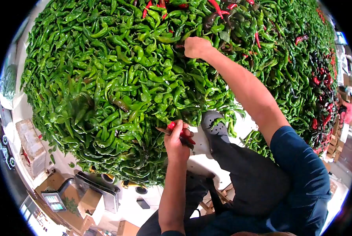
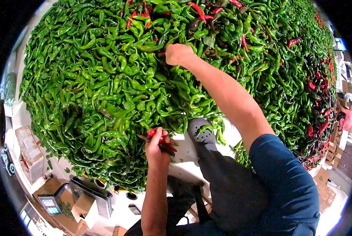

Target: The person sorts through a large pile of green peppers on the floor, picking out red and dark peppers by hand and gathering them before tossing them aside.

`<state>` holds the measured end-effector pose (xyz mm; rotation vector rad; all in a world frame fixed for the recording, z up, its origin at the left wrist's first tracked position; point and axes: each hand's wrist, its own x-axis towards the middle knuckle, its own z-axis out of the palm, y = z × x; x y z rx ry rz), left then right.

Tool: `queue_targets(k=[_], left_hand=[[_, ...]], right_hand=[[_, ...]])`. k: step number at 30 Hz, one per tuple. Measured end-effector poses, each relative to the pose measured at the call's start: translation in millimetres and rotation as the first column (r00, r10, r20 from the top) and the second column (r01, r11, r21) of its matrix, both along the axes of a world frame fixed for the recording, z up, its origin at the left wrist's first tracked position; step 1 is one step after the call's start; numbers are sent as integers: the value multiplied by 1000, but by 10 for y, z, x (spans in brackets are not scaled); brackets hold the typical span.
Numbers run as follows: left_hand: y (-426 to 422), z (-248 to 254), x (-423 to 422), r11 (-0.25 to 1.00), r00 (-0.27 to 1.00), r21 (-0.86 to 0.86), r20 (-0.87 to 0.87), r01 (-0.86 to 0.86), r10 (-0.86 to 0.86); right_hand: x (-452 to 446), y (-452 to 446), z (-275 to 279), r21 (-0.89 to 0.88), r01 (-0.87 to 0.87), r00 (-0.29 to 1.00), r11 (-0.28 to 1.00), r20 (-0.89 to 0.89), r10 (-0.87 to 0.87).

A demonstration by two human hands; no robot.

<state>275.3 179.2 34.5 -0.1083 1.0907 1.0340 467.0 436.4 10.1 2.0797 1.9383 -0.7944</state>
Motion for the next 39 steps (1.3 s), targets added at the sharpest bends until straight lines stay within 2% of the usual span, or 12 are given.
queue_targets(k=[6, 7, 8, 10, 11, 13, 17, 23, 26, 28, 33, 39], left_hand=[[34, -81, -140, 998, 997, -12, 39, -63, 63], [40, -98, -132, 998, 997, -11, 51, -64, 64], [41, -112, -120, 998, 997, -3, 50, -56, 56], [55, -132, -86, 999, 998, 14, 48, -38, 38], [63, -153, -67, 998, 996, 28, 70, -58, 56], [92, -128, -41, 997, 997, 51, 60, -57, 54], [166, 54, -66, 993, 998, 108, -37, -40, 44], [283, 277, -198, 965, 958, 255, -254, -69, 135], [468, 326, -225, 941, 977, 290, 164, -177, 133], [573, 315, -211, 928, 945, 332, 321, -168, 56], [500, 60, -345, 926, 967, 281, 114, -253, 230], [327, 25, -715, 910, 974, 346, 83, -227, 211]], right_hand=[[311, -261, 175, -79, -200, 979, 977, 24, 203], [343, -385, 182, 126, -278, 951, 952, -106, 292], [393, -448, 201, -2, -162, 930, 987, -335, 152], [440, -657, 393, -314, -8, 715, 949, -665, -214], [397, -751, 486, -461, 14, 476, 887, -778, -411], [269, -878, 520, -663, -64, 50, 746, -749, -661], [-34, -969, 393, -751, -199, -170, 629, -606, -777], [-220, -1099, 360, -695, -393, -242, 602, -553, -797], [-281, -1223, 312, -653, -494, -277, 574, -508, -816], [-332, -1314, 361, -653, -449, -134, 610, -625, -769], [-203, -1616, 413, -694, -58, -132, 718, -708, -694], [277, -1760, 116, -688, 359, -154, 631, -710, -687]])
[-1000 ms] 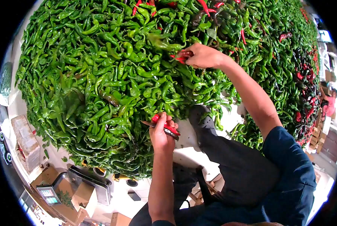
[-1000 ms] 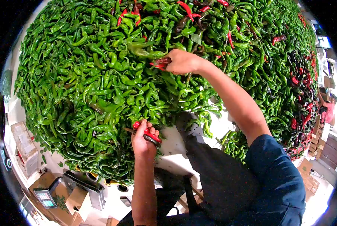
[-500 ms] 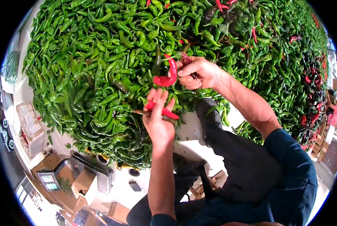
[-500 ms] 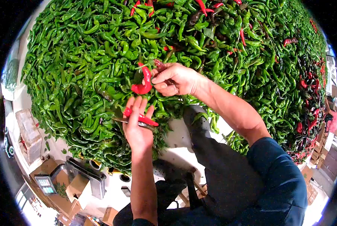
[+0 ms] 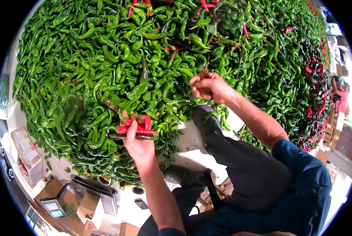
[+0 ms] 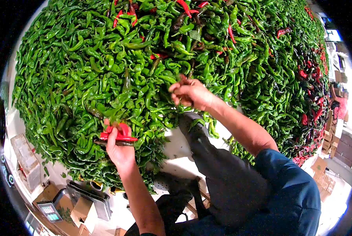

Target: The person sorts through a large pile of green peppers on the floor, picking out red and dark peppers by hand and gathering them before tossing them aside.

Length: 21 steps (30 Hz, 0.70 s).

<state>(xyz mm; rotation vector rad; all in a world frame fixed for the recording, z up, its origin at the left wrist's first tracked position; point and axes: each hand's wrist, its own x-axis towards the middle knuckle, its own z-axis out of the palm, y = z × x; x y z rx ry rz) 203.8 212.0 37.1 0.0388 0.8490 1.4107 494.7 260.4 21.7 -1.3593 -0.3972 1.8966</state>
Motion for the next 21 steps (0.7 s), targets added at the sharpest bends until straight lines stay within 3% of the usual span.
queue_targets(k=[1, 2, 3, 5, 10, 13, 15, 16, 17, 19, 21], left_hand=[[-28, -11, -16, 998, 998, 12, 9, 55, -56], [-47, 8, 21, 997, 997, -30, -7, 73, -73], [-70, 30, 85, 993, 996, -72, -23, 90, -92], [-126, -53, 165, 986, 989, -79, 24, 146, -144], [-235, -136, 364, 969, 979, -151, 76, 198, -189], [-287, -216, 451, 964, 974, -148, 92, 221, -209], [-299, -239, 488, 960, 966, -142, 126, 242, -225], [-302, -240, 503, 957, 965, -138, 98, 255, -243], [-302, -246, 515, 956, 965, -140, 81, 258, -248], [-304, -248, 533, 955, 966, -145, 47, 257, -253], [-317, -200, 533, 956, 968, -152, 36, 252, -250]], right_hand=[[57, 62, -45, 53, 48, 995, 997, 90, -52], [176, 153, -64, 118, -75, 971, 990, 236, 46], [241, 251, -133, 177, -89, 949, 980, 313, 29], [222, 447, 2, 162, -99, 899, 982, 437, 19], [140, 669, -63, 300, -112, 909, 947, 416, -25], [82, 1018, -136, 315, -316, 719, 895, 695, 9], [24, 1361, -454, 291, -592, 321, 751, 940, -111], [-68, 1501, -350, 24, -676, 91, 736, 995, 51], [-119, 1639, -420, -121, -744, -35, 657, 989, 142], [-244, 1751, -457, -230, -769, -98, 597, 964, 246], [-243, 1853, -318, -281, -772, -5, 570, 900, 436]])
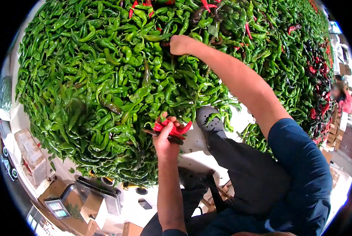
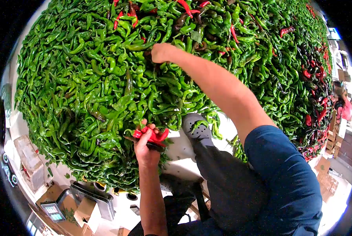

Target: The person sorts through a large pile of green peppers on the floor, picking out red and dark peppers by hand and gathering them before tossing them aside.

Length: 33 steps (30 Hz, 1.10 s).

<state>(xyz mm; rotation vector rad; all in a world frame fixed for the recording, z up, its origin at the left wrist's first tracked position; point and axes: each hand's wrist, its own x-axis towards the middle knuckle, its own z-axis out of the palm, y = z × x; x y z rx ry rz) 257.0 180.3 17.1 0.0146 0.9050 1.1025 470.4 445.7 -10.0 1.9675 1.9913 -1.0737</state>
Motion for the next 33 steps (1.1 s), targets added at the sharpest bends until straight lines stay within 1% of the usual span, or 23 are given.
queue_targets(k=[1, 2, 4, 7, 10, 12, 13, 14, 15, 16, 19, 22, 23, 26, 27, 30, 31, 33], left_hand=[[-1, 31, -10, 1000, 1000, -7, 3, -9, 9], [8, 46, -22, 1000, 1000, -11, 6, -18, 18], [3, 57, -56, 999, 1000, -36, 0, -13, 13], [3, 45, -53, 999, 1000, -47, 1, -21, 21], [2, 31, -73, 999, 999, -42, 10, -30, 30], [0, -20, -72, 999, 999, -36, 33, -29, 30], [0, -47, -58, 999, 999, -37, 35, -33, 35], [7, -77, -40, 999, 999, -39, 39, -34, 35], [17, -99, -26, 999, 999, -41, 41, -32, 33], [36, -105, -14, 999, 999, -36, 44, -29, 31], [65, -110, -3, 998, 999, -37, 28, -43, 44], [99, -108, -14, 993, 993, -27, -8, -114, 114], [93, -114, -38, 993, 993, -20, 7, -120, 120], [94, -154, -89, 988, 989, -38, 12, -148, 149], [90, -153, -92, 988, 988, -42, 39, -147, 148], [117, -77, -19, 991, 990, -30, 37, -132, 133], [112, -83, -1, 993, 993, -11, 8, -119, 119], [115, -105, 21, 995, 994, 29, -50, -99, 101]], right_hand=[[-5, 40, 60, -101, 15, 999, 995, -44, -20], [26, 148, -60, -271, 136, 986, 953, -56, -156], [16, 199, -69, -337, 57, 998, 940, 31, -49], [91, 169, -5, -380, -5, 1000, 925, -31, -7], [300, 94, -20, -570, -186, 978, 800, -186, 94], [350, -186, -73, -583, -292, 930, 758, -359, 82], [301, -361, 75, -499, -272, 920, 823, -385, 70], [303, -462, 28, -528, -137, 897, 838, -426, -121], [319, -547, -11, -587, 12, 822, 809, -455, -342], [310, -625, -7, -651, 148, 699, 744, -463, -544], [261, -800, 23, -723, 220, 483, 655, -502, -717], [293, -818, -53, -857, 128, 267, 499, -454, -850], [285, -812, -53, -886, 139, 222, 442, -407, -886], [240, -783, 81, -876, 197, 227, 440, -396, -890], [208, -775, 76, -867, 209, 259, 453, -398, -880], [25, -842, -18, -671, 408, 456, 619, -438, -775], [22, -875, 2, -633, 408, 506, 658, -444, -740], [56, -1020, 70, -552, 418, 544, 722, -484, -685]])
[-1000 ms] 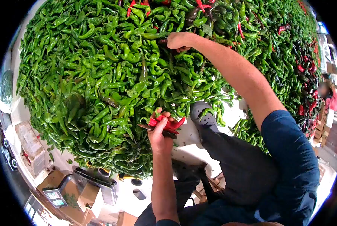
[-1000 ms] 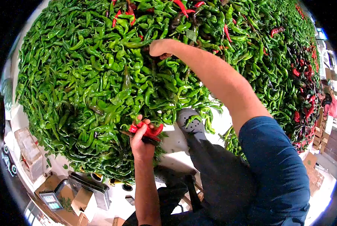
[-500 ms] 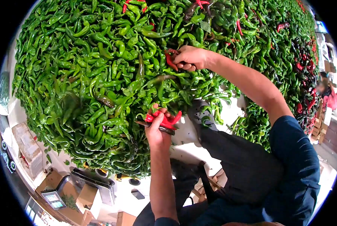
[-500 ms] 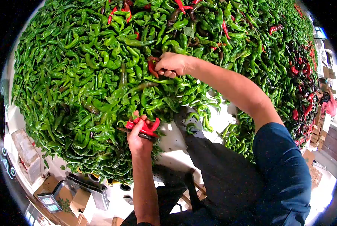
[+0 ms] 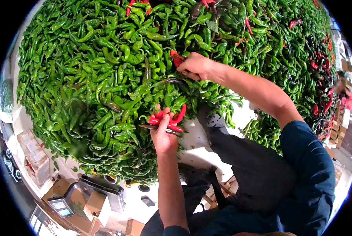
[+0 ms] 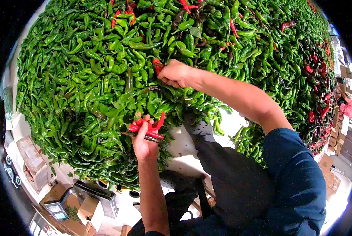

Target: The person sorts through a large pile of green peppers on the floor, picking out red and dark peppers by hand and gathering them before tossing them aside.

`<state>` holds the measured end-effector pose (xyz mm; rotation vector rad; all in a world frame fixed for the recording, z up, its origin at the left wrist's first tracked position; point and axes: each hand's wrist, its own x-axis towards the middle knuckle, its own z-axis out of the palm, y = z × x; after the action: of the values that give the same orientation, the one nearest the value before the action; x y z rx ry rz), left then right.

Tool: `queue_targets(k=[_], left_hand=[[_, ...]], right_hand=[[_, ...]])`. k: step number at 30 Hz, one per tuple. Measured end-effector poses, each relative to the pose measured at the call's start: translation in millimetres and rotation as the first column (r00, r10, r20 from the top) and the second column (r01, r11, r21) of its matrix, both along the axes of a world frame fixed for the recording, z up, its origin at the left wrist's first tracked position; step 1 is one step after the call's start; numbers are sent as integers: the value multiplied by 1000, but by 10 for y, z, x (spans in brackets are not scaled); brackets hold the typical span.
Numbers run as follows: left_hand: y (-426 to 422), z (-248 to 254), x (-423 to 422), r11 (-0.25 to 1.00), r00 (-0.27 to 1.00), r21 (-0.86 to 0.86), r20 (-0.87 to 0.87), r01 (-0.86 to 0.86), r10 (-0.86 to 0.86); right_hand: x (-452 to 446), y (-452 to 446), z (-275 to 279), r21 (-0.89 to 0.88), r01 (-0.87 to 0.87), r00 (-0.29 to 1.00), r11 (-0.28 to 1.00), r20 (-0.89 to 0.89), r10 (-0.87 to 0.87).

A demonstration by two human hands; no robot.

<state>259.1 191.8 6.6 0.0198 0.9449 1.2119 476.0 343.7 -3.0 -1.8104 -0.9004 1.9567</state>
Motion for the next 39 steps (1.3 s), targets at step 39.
queue_targets(k=[39], left_hand=[[-187, -134, 170, 987, 988, -96, 98, 128, -119]], right_hand=[[1166, 617, 70, 400, -511, 432, 761, 885, -174]])
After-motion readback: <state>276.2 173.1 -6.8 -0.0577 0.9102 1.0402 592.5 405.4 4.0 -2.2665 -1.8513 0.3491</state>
